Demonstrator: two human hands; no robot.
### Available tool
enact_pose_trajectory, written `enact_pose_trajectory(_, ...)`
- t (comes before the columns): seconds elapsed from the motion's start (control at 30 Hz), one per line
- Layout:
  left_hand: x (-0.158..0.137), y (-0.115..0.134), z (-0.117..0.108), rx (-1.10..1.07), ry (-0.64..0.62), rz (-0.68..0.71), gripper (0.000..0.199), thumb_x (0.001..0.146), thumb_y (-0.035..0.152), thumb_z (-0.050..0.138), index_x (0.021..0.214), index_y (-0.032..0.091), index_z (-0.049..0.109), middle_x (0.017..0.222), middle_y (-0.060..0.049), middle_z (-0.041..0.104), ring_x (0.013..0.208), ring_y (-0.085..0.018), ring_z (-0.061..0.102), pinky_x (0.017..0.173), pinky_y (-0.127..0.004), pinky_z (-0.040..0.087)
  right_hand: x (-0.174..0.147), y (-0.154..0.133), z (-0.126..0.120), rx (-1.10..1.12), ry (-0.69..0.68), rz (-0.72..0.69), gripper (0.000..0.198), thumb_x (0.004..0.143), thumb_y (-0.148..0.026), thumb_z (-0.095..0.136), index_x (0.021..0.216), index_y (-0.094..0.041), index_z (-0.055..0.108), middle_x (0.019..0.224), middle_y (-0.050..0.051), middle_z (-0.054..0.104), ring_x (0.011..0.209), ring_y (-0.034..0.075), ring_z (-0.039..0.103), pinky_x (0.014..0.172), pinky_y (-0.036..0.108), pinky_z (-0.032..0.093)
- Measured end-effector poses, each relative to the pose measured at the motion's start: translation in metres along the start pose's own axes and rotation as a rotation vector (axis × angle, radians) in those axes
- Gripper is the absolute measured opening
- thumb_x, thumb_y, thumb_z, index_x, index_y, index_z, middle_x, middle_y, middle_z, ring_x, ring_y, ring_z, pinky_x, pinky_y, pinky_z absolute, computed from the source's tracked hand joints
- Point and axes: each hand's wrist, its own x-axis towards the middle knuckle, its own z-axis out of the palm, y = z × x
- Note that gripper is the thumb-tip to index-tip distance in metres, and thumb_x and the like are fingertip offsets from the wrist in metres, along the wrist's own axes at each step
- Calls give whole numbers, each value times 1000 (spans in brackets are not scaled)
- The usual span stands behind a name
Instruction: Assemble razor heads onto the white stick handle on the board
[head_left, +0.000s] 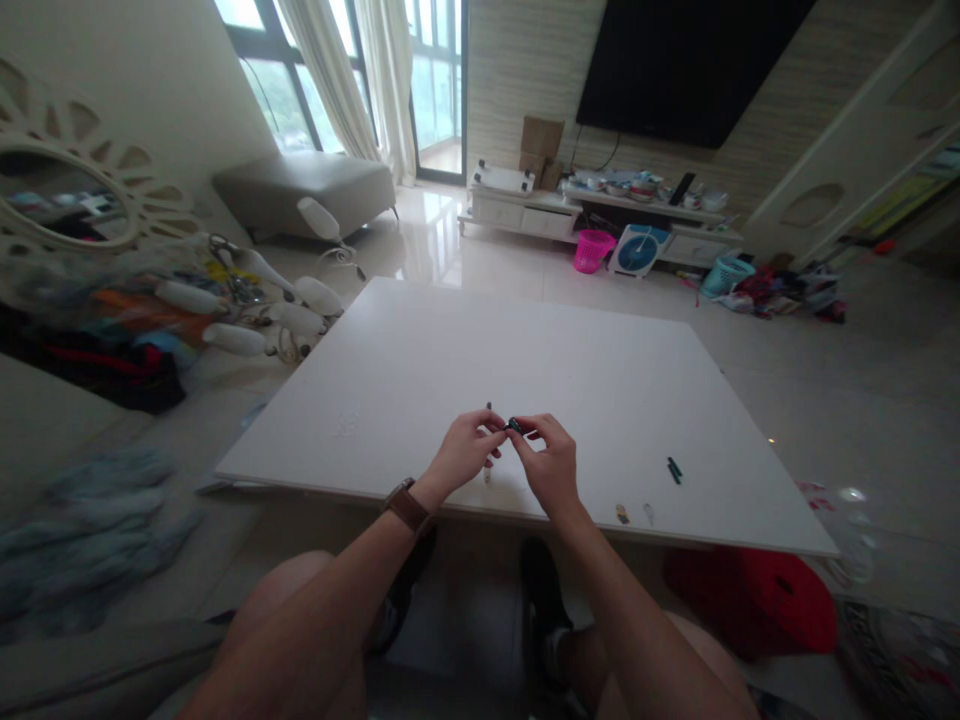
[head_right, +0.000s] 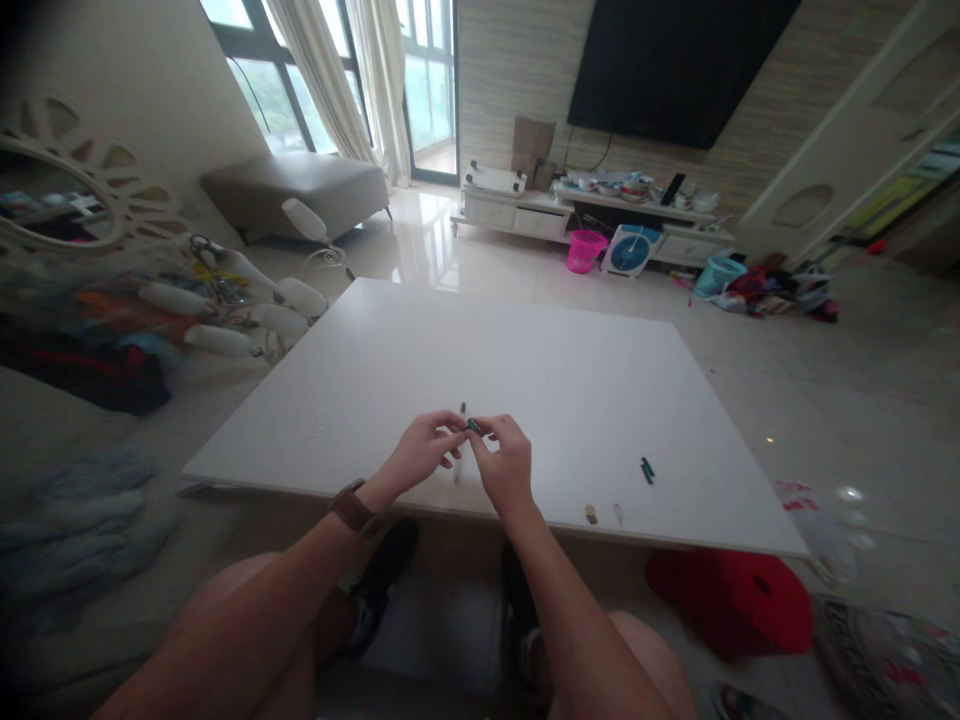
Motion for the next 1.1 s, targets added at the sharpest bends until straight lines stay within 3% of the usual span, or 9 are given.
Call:
enact_pose_trajectory(0.47, 8, 1, -1, 59, 20, -11, 19, 79, 32, 64, 88, 15, 68, 80, -4, 66, 60, -13, 63, 42, -19, 49, 10, 4, 3, -53, 13, 51, 2, 83, -19, 70, 81, -19, 69, 79, 1, 65, 74, 15, 59, 70, 29, 47)
enact_pose_trajectory(1.1, 4, 1, -11, 73, 82, 8, 20, 78, 32, 65, 87, 15, 70, 79, -5, 67, 59, -13, 63, 43, -20, 50, 12, -4, 12, -70, 1, 14, 4, 82, -18, 68, 82, -19, 72, 78, 1, 66, 74, 15, 60, 69, 28, 47)
